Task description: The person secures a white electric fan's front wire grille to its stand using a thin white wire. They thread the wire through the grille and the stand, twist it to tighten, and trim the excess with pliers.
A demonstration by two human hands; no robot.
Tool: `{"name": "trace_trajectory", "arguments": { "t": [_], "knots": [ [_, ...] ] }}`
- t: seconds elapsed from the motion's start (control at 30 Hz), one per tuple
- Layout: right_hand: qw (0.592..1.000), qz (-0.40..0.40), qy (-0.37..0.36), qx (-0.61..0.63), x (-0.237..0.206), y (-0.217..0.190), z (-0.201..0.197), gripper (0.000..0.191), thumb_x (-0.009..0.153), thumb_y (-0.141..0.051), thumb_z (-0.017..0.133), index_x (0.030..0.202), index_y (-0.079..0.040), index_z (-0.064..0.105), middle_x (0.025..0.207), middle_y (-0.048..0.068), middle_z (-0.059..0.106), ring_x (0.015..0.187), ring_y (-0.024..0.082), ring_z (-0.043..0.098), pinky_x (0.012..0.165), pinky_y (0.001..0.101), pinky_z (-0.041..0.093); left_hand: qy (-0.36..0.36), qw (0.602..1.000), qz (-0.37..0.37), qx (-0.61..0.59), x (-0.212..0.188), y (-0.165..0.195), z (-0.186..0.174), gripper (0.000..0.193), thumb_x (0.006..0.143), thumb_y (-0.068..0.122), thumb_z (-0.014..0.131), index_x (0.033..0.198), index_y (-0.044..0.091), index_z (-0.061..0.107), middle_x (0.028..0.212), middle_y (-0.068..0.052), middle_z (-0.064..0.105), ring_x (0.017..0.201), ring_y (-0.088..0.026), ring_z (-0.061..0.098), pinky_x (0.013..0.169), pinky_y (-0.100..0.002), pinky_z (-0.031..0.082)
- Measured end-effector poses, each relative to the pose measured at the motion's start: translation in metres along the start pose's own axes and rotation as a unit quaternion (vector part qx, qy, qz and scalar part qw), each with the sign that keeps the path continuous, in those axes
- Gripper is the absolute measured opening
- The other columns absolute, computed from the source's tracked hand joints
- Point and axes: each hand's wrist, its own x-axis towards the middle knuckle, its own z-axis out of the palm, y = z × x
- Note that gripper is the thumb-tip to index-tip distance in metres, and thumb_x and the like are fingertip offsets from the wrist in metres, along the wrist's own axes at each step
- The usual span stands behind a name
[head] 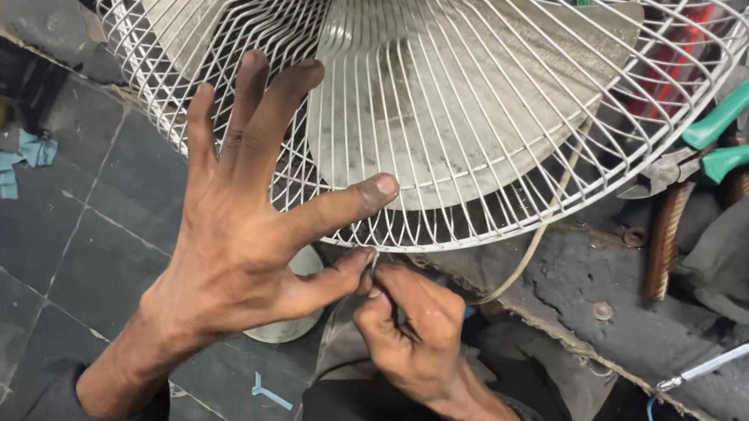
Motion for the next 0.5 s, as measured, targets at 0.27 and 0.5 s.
{"name": "trace_trajectory", "arguments": {
  "t": [0.27,0.5],
  "knots": [
    [0.999,-0.024,-0.023,0.032,0.003,-0.002,-0.001,0.014,0.089,0.008,0.062,0.103,0.008,0.064,0.084,0.009,0.066,0.067,0.012,0.061,0.059,0.0255,0.051,-0.018,1.0,-0.009,-0.023,0.003,0.004,-0.007,0.058,0.082,0.043,0.09,0.135,0.042,0.066,0.164,-0.027,0.023,0.157,-0.048,0.003,0.124,-0.075,0.0],
    [1.0,-0.013,-0.024,0.011,0.003,-0.007,0.0,0.012,0.086,0.008,0.062,0.098,0.007,0.064,0.081,0.009,0.066,0.065,0.011,0.061,0.058,0.0254,0.05,-0.028,0.999,-0.006,-0.027,0.006,0.006,-0.011,0.056,0.08,0.036,0.09,0.132,0.04,0.069,0.164,-0.025,0.024,0.157,-0.048,0.003,0.124,-0.073,-0.003]
  ]
}}
